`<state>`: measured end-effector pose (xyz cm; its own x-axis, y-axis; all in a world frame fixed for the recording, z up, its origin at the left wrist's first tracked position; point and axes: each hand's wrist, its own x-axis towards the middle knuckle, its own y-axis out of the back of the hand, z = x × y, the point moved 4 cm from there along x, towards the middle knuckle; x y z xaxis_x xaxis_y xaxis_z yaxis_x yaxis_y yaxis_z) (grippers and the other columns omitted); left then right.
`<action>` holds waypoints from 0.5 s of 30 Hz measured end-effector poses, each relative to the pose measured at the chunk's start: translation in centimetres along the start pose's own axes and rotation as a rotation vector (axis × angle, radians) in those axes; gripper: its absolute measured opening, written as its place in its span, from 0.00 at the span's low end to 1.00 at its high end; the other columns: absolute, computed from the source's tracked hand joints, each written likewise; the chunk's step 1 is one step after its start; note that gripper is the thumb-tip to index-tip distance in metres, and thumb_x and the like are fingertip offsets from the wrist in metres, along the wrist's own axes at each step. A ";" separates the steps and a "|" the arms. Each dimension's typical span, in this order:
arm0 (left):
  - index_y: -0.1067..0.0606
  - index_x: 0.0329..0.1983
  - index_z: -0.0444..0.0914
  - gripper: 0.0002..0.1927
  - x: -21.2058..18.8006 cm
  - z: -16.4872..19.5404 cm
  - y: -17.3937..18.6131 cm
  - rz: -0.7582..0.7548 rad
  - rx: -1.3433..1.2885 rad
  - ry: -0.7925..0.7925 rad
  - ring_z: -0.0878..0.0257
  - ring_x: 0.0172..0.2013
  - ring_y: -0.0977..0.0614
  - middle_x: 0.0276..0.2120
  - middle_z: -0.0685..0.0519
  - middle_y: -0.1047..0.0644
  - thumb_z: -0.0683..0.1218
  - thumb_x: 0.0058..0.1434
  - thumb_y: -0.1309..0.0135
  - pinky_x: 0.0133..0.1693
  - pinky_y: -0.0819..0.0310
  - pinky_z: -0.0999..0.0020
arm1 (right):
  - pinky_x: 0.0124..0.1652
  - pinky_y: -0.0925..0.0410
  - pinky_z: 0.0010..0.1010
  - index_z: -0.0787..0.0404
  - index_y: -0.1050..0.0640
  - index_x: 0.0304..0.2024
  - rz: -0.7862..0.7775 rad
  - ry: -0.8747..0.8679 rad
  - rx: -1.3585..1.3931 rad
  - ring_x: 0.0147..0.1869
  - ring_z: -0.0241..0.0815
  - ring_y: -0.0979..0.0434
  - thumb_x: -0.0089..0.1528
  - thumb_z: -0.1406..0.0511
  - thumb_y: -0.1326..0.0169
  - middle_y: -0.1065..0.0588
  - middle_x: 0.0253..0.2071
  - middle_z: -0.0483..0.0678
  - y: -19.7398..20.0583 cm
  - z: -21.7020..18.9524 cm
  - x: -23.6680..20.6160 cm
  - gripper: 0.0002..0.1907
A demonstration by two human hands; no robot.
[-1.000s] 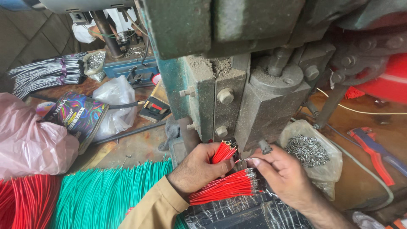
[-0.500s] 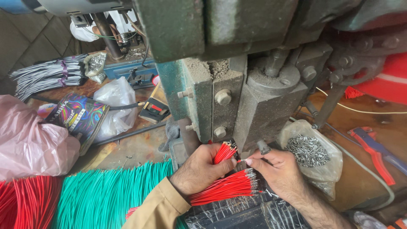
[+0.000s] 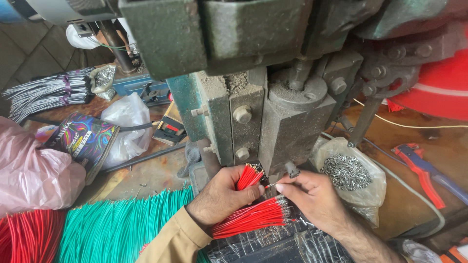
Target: The person holds a bundle of red wires and inserts the stripped end of one wire with a metal terminal into a bench-mounted crimping press, operates the press to crimp the terminal onto the wire, and places the finished wire back with the bundle, repeating the cycle. A container of loose metal terminals sits beside the press for picking.
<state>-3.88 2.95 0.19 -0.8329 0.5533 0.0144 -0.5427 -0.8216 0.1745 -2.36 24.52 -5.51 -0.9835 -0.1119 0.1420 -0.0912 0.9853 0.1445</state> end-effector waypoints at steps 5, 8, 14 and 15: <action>0.22 0.34 0.33 0.13 -0.2 -0.2 0.5 -0.005 -0.021 0.028 0.72 0.28 0.26 0.24 0.59 0.25 0.48 0.67 0.41 0.32 0.29 0.72 | 0.45 0.24 0.27 0.67 0.16 0.40 -0.133 0.214 -0.078 0.46 0.37 0.17 0.60 0.72 0.40 0.17 0.42 0.49 1.4 -2.0 -2.0 0.07; 0.21 0.36 0.34 0.10 -0.3 -0.4 0.9 0.003 -0.017 0.031 0.73 0.29 0.25 0.25 0.60 0.24 0.48 0.64 0.40 0.33 0.28 0.73 | 0.45 0.25 0.26 0.61 0.15 0.39 -0.182 0.279 -0.491 0.47 0.38 0.19 0.57 0.67 0.37 0.19 0.42 0.44 2.7 -2.4 -2.9 0.08; 0.22 0.38 0.34 0.10 -0.2 -0.9 1.1 -0.028 -0.076 -0.006 0.72 0.31 0.23 0.28 0.58 0.22 0.46 0.63 0.38 0.36 0.25 0.72 | 0.45 0.28 0.31 0.61 0.16 0.35 -0.246 0.340 -0.705 0.47 0.41 0.23 0.55 0.65 0.37 0.21 0.39 0.43 2.5 -2.1 -3.7 0.07; 0.22 0.39 0.33 0.10 -0.1 -1.0 1.0 -0.026 -0.095 -0.003 0.72 0.31 0.23 0.28 0.58 0.22 0.46 0.63 0.39 0.37 0.25 0.72 | 0.45 0.28 0.31 0.61 0.17 0.34 -0.226 0.368 -0.703 0.46 0.41 0.21 0.56 0.65 0.38 0.21 0.38 0.43 2.4 -2.2 -3.7 0.06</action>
<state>-4.42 1.90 -0.65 -0.8180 0.5751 0.0137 -0.5724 -0.8160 0.0802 1.40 26.98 -3.53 -0.8278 -0.4537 0.3300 -0.0419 0.6365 0.7701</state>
